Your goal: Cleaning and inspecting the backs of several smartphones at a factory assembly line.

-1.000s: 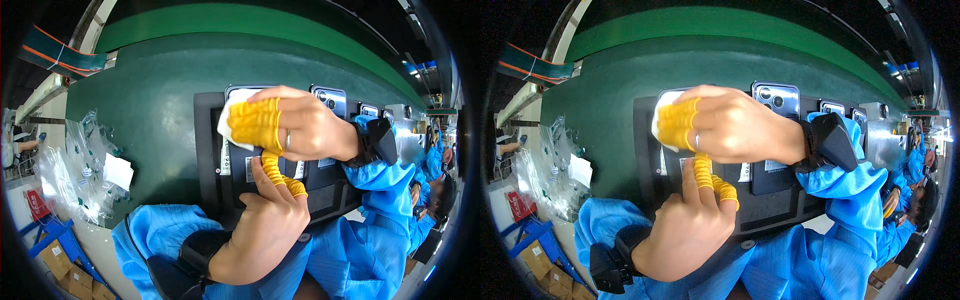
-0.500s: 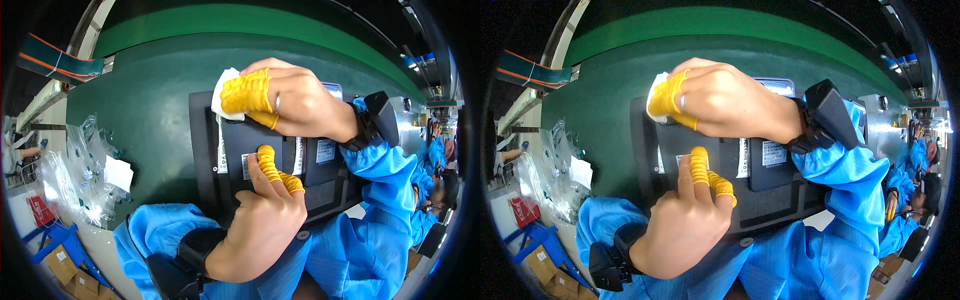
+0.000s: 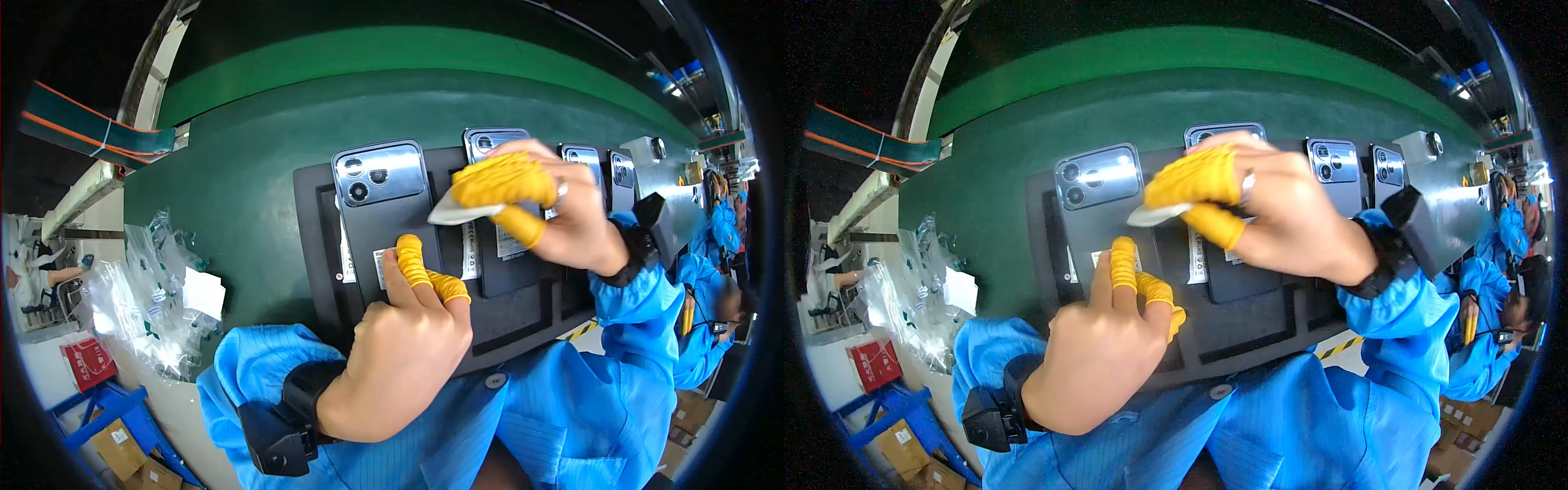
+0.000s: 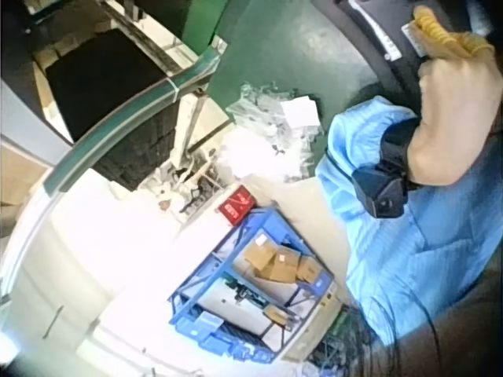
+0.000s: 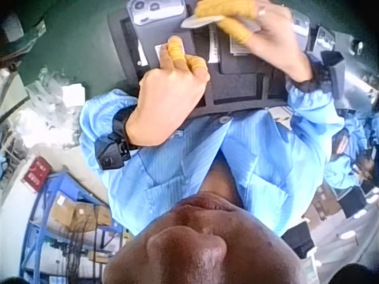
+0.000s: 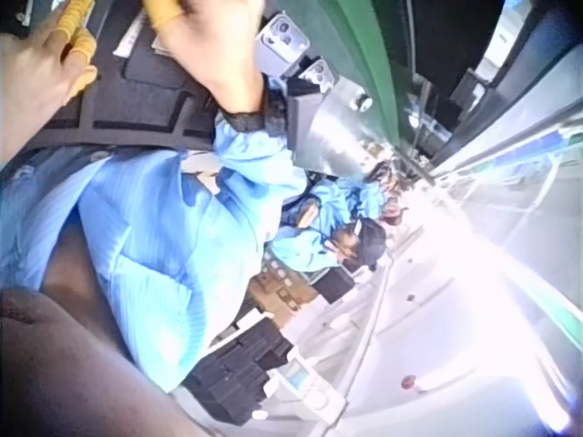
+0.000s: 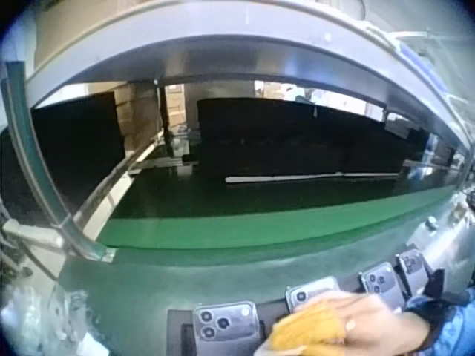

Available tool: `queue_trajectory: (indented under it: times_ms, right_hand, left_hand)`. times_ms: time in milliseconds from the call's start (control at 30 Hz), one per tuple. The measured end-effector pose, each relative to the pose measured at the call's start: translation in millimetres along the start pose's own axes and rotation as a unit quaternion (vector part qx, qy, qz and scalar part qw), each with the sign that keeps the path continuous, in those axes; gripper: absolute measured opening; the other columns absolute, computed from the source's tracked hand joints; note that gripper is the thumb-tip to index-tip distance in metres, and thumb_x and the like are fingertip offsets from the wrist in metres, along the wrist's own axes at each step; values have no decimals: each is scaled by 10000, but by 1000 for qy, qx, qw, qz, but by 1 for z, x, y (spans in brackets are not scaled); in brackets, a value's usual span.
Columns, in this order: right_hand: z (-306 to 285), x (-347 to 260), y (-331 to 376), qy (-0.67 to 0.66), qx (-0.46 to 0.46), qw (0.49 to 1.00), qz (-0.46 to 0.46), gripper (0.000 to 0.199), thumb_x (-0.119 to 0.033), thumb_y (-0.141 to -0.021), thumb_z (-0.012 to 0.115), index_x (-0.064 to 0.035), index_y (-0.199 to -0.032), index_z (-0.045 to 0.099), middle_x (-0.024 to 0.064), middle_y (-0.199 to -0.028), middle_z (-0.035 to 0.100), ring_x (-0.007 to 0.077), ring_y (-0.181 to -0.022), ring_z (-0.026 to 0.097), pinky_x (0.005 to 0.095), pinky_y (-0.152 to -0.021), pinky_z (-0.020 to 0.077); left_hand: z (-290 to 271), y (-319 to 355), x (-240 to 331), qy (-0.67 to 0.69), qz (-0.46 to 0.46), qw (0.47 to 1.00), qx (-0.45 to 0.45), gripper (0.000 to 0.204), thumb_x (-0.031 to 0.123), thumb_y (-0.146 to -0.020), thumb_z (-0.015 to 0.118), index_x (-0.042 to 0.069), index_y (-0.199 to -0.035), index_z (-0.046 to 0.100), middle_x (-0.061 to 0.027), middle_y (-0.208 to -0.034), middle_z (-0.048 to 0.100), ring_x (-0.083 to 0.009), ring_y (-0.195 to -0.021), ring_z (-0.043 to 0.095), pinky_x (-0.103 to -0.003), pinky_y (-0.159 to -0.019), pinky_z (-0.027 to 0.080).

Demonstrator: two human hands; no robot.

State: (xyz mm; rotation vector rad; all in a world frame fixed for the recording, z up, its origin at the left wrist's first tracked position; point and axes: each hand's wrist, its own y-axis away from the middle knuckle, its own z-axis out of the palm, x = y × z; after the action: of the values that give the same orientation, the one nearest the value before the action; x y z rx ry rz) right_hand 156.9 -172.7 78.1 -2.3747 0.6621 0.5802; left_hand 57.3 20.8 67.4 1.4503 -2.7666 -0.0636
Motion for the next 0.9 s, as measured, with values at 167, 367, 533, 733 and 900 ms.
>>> queue_trajectory:
  times_ms: [167,367,533,733,900]
  right_hand:
    - [-48,-8,38,21,106,988,109,146,33,-798,631,-3,-939,643,127,-1002,678,255,-941,645,350,-878,472]
    - [-127,23,115,165,239,933,213,197,7,-865,587,8,-1056,634,85,-1035,662,165,-964,618,278,-874,461]
    - [-198,63,186,177,345,860,332,219,-42,-903,577,29,-1105,621,34,-1004,663,83,-901,600,212,-829,456]
    - [-184,85,179,78,386,871,296,231,-60,-896,594,20,-1111,623,40,-1011,663,97,-908,604,222,-831,464]
    - [-116,21,117,-30,189,960,204,174,-26,-867,608,7,-1033,646,72,-1018,679,116,-924,620,264,-838,487]
  left_hand:
    - [1,-4,-4,-11,55,995,78,223,249,-806,625,28,-781,630,-238,-796,645,-340,-835,673,-291,-378,490]
    - [-6,-10,-12,11,48,998,31,328,321,-766,692,18,-857,606,-243,-982,645,-288,-833,666,-316,-495,534]
    - [-14,-6,-8,-51,13,998,41,258,249,-689,760,61,-705,584,-90,-642,591,-249,-604,619,-378,-468,437]
    - [-43,-6,-23,91,-10,995,-37,297,229,-758,713,25,-962,642,-199,-1006,658,-306,-803,668,-386,-626,535]
    - [-34,-42,-61,68,-47,985,152,361,43,-800,655,11,-1155,598,-201,-1257,550,-334,-1211,496,-403,-992,414]
